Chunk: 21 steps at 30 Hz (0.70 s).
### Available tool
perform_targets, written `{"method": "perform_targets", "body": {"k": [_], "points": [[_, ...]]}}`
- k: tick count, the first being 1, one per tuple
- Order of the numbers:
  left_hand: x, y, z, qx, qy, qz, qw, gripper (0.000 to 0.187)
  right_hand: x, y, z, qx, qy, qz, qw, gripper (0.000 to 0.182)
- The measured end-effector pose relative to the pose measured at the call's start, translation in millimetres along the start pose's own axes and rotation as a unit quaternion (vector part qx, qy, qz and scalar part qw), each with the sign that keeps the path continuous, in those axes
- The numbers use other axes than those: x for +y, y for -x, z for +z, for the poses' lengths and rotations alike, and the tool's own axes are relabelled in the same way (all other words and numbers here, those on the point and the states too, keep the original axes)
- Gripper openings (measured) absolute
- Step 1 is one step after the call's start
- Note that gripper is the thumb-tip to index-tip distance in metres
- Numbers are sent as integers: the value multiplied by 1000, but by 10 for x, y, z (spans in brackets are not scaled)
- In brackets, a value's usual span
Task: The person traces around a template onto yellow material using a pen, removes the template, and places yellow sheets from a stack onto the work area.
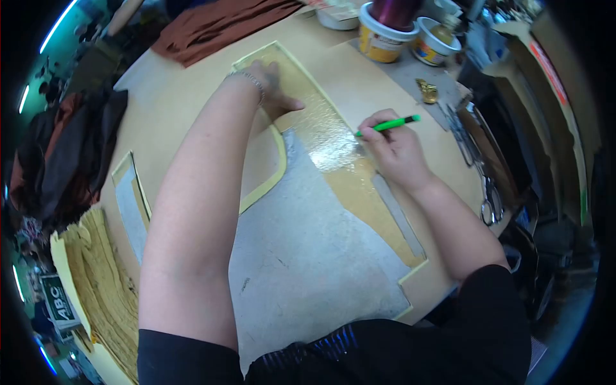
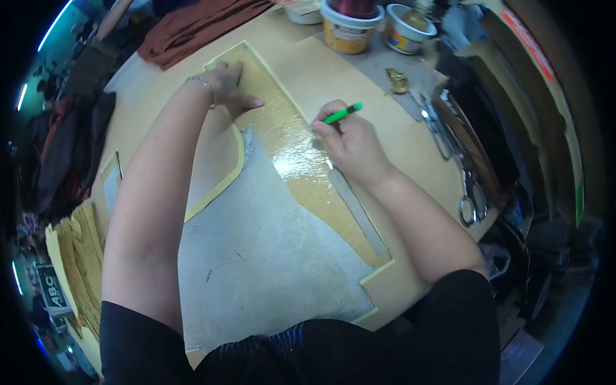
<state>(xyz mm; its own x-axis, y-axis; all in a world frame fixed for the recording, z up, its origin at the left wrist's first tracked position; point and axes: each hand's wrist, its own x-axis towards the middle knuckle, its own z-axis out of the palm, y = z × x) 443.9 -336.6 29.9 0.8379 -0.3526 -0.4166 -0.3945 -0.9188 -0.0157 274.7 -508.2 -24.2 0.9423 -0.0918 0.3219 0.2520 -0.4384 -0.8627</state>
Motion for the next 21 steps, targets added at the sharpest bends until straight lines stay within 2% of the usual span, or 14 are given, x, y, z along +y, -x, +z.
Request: {"method": "perform_targets", "body": {"k": [3,5,7,9,11,12,14,17,20,21], "points": [[103,173,83,37,-32,-52,997,86,38,-27,-3,10,-37,-19,999,14],[217,398,398,147,-92,19,985,77,52,-22,-13,4,-24,-34,999,15],[515,993,551,201,-82,72,974,75,1,-28,-39,17,5,-70,997,15],[771,1513,649,168,15,130,977,79,-8,-22,-45,23,23,-97,995,15],[944,1798,753,167,24,159,973,84,-4,-5,-30,23,24,-92,995,14],[1010,1846,803,146,25,156,977,92,-16,-2,-29,26,31,-99,994,13],[1092,1862,972,160,42,148,975,96,-43,24,-22,39,60,-126,989,12],[1121,1861,1073,167,46,143,975,102,-125,246,-100,16,33,-83,996,13],[1134,1880,1060,173,53,140,974,101,-343,702,-375,-10,114,-52,992,12],[1133,1869,1048,174,54,137,974,101,-383,784,-449,-21,92,-36,995,12]]}}
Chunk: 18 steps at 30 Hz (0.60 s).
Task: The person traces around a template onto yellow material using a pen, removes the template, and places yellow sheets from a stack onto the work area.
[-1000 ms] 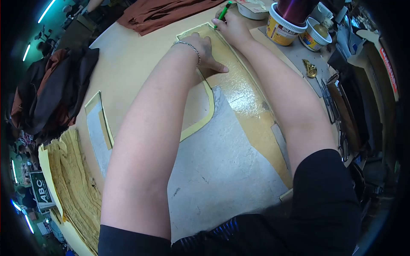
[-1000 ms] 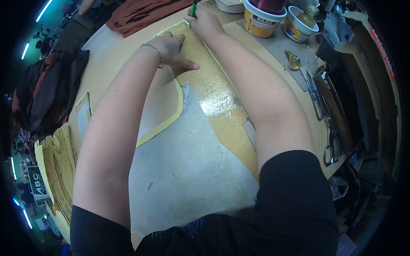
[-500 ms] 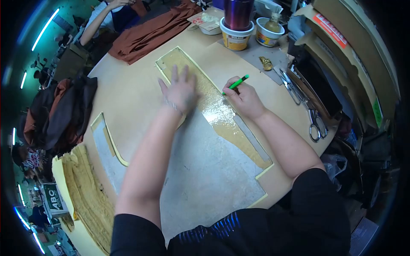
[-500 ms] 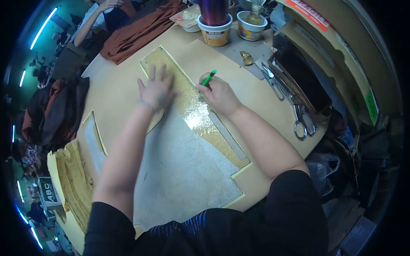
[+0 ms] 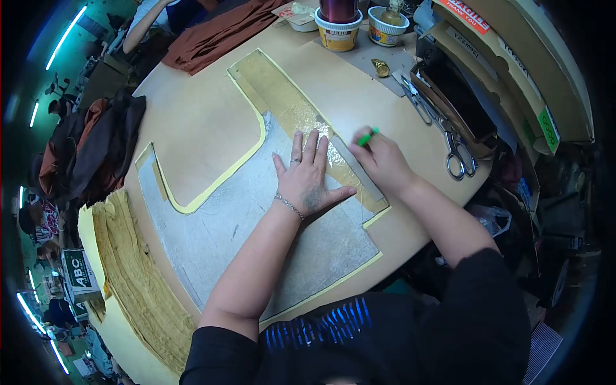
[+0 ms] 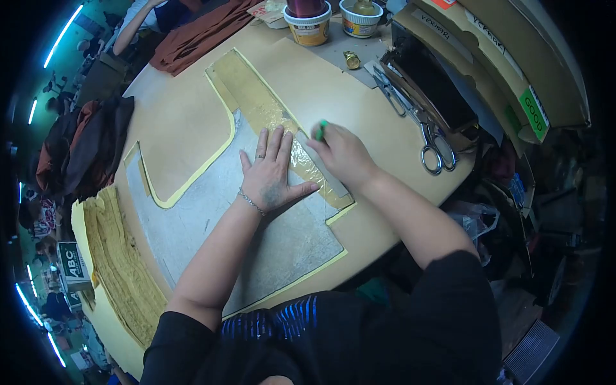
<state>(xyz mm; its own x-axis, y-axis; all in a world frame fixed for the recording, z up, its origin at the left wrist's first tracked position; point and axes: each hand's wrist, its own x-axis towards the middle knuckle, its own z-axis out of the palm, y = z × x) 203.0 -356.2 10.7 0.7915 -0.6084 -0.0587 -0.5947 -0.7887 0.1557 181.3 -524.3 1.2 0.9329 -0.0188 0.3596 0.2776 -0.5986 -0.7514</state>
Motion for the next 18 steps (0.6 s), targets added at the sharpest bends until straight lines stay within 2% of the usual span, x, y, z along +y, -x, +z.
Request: {"method": "perform_targets", "body": {"k": [2,3,5,9,12,15,18], "points": [[6,8,14,-4,1,-3,1000,101,-24,154,-103,-25,-47,38,998,13],[13,16,26,-6,-1,-3,1000,101,-2,129,-82,-14,-38,23,999,13],[17,8,23,-6,-9,-3,1000,101,85,-147,59,7,-22,-11,1000,15],[17,12,51,3,-9,-8,1000,101,247,-868,477,45,-28,-4,999,22],[35,27,48,3,-4,-9,1000,101,265,-999,580,53,7,5,999,24],[18,10,48,2,-3,-8,1000,101,141,-464,300,31,10,19,999,23],[2,8,78,6,-2,-9,1000,101,-120,401,-183,-16,32,45,998,18]]}}
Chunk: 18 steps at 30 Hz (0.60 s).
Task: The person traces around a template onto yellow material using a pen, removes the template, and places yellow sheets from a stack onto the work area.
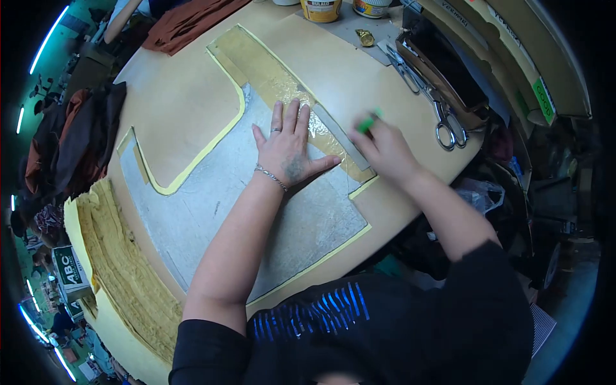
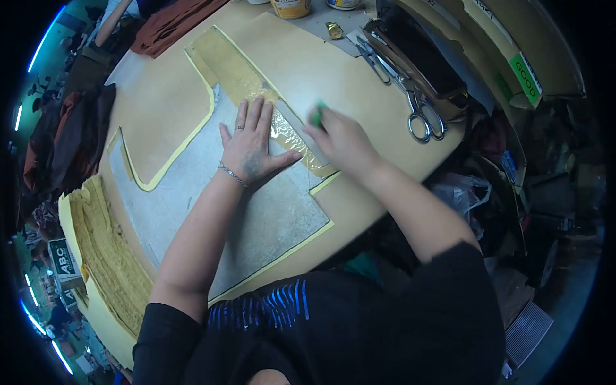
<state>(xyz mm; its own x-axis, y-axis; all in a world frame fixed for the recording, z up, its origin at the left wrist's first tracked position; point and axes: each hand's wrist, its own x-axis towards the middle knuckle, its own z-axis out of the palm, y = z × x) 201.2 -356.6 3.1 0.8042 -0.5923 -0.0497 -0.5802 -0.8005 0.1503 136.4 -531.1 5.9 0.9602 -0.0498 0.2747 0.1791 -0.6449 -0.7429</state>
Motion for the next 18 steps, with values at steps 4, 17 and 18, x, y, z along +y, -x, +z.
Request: {"method": "perform_targets", "body": {"k": [4,17,18], "points": [[25,13,-22,-1,-6,-4,1000,101,16,179,-94,-11,-26,15,999,14],[12,11,23,1,-12,-7,1000,102,-93,392,-300,-71,-29,63,995,15],[11,12,18,5,-14,-8,1000,102,-121,572,-432,-130,-45,74,988,13]]}}
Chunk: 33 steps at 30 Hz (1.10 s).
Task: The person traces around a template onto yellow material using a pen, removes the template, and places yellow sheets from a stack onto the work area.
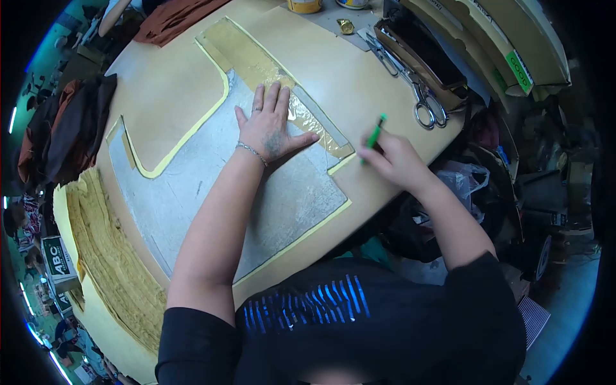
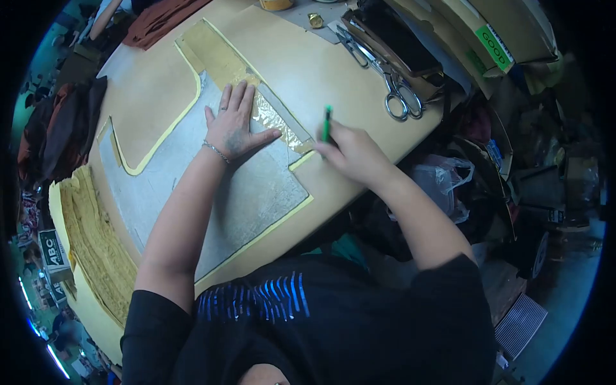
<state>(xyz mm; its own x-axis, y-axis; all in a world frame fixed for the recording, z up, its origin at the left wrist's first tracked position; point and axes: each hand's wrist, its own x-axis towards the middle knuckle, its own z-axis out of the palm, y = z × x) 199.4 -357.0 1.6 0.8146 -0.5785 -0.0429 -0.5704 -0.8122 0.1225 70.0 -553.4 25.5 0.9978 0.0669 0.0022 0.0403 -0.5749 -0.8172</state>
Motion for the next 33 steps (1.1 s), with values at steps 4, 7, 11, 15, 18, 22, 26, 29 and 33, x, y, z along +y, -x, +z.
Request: {"method": "perform_targets", "body": {"k": [4,7,11,15,18,22,26,29,33], "points": [[-4,0,45,8,-4,7,1000,103,-49,331,126,83,-124,-16,989,10],[-20,1,41,14,-2,2,1000,104,27,188,514,123,-206,-57,969,10],[-23,-1,58,17,-8,-2,1000,104,26,53,658,128,-181,-40,974,10],[-20,5,58,21,-8,-1,1000,104,40,24,622,104,-144,-57,982,10],[-30,-1,65,25,-5,3,1000,103,118,-3,545,116,-142,-62,981,11],[-30,-1,64,23,-6,0,1000,103,138,-4,422,129,-132,-36,982,15],[-27,-13,63,30,-5,9,999,102,-55,-9,593,115,-70,-84,987,15],[-40,10,60,30,-2,8,1000,102,-31,-13,386,128,-48,-58,989,13],[-2,25,4,28,9,6,1000,100,-63,11,103,208,156,-123,958,10]]}}
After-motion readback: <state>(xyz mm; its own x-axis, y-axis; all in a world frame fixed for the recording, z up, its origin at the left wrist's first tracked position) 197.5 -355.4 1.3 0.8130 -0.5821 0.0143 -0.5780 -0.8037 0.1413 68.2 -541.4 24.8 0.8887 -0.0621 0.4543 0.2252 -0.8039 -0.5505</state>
